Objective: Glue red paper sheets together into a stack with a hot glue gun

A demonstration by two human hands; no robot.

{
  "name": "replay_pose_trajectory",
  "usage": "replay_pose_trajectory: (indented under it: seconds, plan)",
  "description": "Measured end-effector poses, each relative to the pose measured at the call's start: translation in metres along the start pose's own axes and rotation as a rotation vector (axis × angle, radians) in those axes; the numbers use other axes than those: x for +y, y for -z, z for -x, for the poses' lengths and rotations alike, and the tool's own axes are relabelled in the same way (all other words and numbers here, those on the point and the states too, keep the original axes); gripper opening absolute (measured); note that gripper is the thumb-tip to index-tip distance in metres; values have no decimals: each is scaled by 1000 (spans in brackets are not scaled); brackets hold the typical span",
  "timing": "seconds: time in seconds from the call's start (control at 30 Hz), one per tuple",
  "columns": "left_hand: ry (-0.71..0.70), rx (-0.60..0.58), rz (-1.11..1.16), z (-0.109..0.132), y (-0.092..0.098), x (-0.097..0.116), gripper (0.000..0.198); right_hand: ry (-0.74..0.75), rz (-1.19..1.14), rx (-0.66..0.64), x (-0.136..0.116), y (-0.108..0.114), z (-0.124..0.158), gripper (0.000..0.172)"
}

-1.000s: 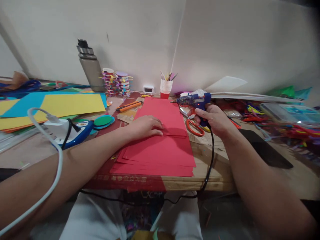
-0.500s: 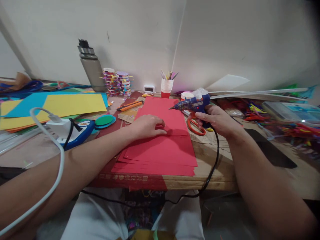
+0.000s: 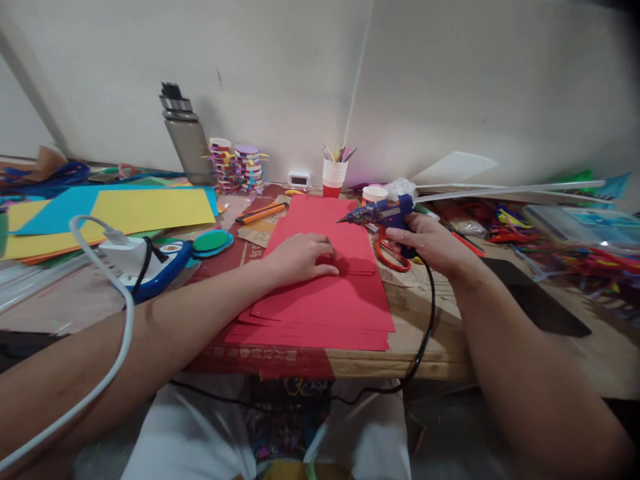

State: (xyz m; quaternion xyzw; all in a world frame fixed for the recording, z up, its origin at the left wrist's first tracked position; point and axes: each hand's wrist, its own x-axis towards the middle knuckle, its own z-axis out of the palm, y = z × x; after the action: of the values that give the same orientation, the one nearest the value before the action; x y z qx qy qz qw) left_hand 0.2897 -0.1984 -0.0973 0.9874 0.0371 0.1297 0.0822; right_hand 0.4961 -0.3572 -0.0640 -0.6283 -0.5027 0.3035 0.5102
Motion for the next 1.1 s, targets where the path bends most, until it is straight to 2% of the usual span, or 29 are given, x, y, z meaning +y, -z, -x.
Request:
replay_pose_trajectory:
  seconds: [0.2, 0.4, 0.7, 0.87, 1.0, 1.1]
  plan:
    - [-14, -29, 95, 3, 0, -4, 25, -1, -14, 45, 0, -1, 0, 28]
    - [7, -17, 168, 1, -3, -12, 23, -8, 85, -6, 4, -3, -2, 27]
    - [88, 25, 158, 2, -5, -8, 18, -30, 181, -26, 10, -3, -4, 29]
    - [79, 28, 149, -1, -5, -9, 15, 1, 230, -23, 9, -1, -5, 29]
    - [52, 63, 138, -4, -4, -10, 14, 12, 226, -26, 9, -2, -5, 28]
    - [92, 80, 139, -5, -3, -8, 14, -14, 178, -36, 9, -1, -5, 29]
